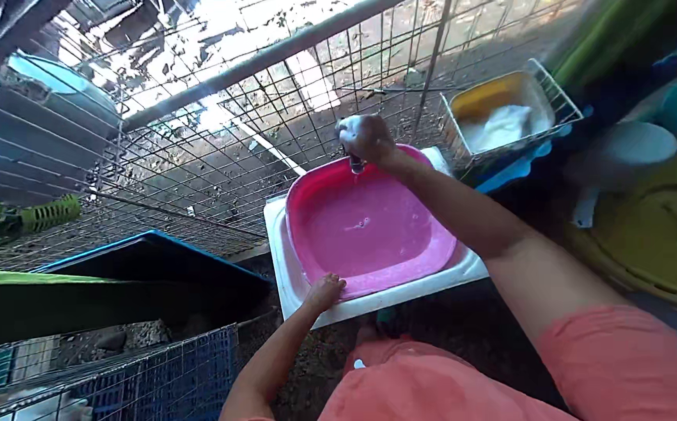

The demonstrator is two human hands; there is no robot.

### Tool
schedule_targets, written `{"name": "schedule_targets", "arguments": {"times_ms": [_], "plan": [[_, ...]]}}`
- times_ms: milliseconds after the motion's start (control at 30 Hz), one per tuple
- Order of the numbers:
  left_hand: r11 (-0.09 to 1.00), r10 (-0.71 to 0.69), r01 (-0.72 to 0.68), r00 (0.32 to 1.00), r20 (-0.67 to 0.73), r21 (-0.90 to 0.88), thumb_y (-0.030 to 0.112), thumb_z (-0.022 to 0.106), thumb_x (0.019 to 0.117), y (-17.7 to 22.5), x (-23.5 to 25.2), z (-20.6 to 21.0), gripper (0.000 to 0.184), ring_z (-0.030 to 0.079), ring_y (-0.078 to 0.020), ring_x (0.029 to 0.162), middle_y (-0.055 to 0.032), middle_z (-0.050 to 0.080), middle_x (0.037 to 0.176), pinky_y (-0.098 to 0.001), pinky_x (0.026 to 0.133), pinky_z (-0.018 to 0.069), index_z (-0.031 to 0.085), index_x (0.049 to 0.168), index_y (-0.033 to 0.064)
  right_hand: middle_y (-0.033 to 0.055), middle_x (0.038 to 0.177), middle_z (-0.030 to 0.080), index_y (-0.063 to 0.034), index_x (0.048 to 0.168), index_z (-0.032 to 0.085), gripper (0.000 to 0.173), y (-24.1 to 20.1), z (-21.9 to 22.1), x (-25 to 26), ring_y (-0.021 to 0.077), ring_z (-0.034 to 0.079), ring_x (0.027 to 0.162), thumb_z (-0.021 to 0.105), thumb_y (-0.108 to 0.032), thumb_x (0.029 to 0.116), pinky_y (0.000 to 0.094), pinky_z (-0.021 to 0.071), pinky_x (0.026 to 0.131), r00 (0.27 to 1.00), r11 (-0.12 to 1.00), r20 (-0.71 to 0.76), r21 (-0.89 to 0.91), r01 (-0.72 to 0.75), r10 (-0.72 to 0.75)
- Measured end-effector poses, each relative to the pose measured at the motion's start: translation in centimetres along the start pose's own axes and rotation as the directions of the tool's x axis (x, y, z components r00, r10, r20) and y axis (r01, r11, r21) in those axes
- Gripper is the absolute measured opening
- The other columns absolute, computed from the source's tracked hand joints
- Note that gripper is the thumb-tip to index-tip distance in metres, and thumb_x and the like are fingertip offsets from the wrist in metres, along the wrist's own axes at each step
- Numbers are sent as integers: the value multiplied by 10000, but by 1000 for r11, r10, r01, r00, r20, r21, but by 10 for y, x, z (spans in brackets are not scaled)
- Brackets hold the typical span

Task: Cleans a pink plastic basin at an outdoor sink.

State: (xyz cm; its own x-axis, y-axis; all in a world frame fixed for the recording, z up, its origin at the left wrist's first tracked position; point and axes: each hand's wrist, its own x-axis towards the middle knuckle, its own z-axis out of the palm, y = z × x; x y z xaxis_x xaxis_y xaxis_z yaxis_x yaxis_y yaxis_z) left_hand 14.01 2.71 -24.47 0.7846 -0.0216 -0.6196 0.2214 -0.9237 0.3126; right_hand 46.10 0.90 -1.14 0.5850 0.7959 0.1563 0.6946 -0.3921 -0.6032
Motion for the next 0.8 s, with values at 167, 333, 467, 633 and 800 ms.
{"name": "schedule_targets", "arguments": {"times_ms": [167, 333, 467, 633, 800], "plan": [[914, 95, -13, 979, 182, -407, 232, 737, 947, -6, 31, -37, 509, 593, -432, 1239, -276, 626, 1312, -601, 1086, 425, 597, 1373, -9, 197, 1040, 746, -49, 1142, 745, 267, -4, -3, -4, 384, 708, 1024, 562, -146, 972, 598, 523, 904, 999, 999, 4, 12, -42, 42], [317, -165, -76, 977, -134, -946, 133, 488, 1074, 28, 94, -126, 388, 626, -266, 1148, -226, 601, 1333, -413, 973, 520, 502, 1421, -39, 197, 1022, 737, -50, 1128, 742, 252, -1, -7, 0, 382, 699, 1011, 586, -140, 951, 611, 522, 885, 997, 996, 48, 56, -68, 65], [-148, -351, -238, 920, -174, -960, 174, 405, 1108, 37, 168, -172, 348, 638, -165, 937, -147, 643, 1171, -317, 845, 533, 529, 1370, -19, 190, 1021, 740, -50, 1126, 746, 239, 5, -9, 5, 372, 703, 1007, 615, -122, 939, 608, 522, 900, 995, 997, 98, 66, -29, 22], [-8, -359, -177, 919, -163, -984, 277, 496, 1085, 30, 215, -198, 325, 555, -77, 678, -41, 634, 885, -249, 650, 498, 629, 1187, -1, 179, 1056, 742, -80, 1118, 759, 228, 13, -9, 12, 366, 696, 1043, 625, -151, 948, 617, 520, 922, 988, 999, 155, 50, -14, 6], [311, -144, -195, 958, -249, -930, 178, 529, 1059, 25, 218, -205, 297, 534, -132, 710, -124, 613, 892, -298, 679, 488, 608, 1172, -85, 181, 1078, 740, -80, 1144, 753, 244, 11, -10, 11, 367, 695, 1057, 596, -165, 977, 611, 518, 926, 980, 999, 197, 33, 3, -9]]}}
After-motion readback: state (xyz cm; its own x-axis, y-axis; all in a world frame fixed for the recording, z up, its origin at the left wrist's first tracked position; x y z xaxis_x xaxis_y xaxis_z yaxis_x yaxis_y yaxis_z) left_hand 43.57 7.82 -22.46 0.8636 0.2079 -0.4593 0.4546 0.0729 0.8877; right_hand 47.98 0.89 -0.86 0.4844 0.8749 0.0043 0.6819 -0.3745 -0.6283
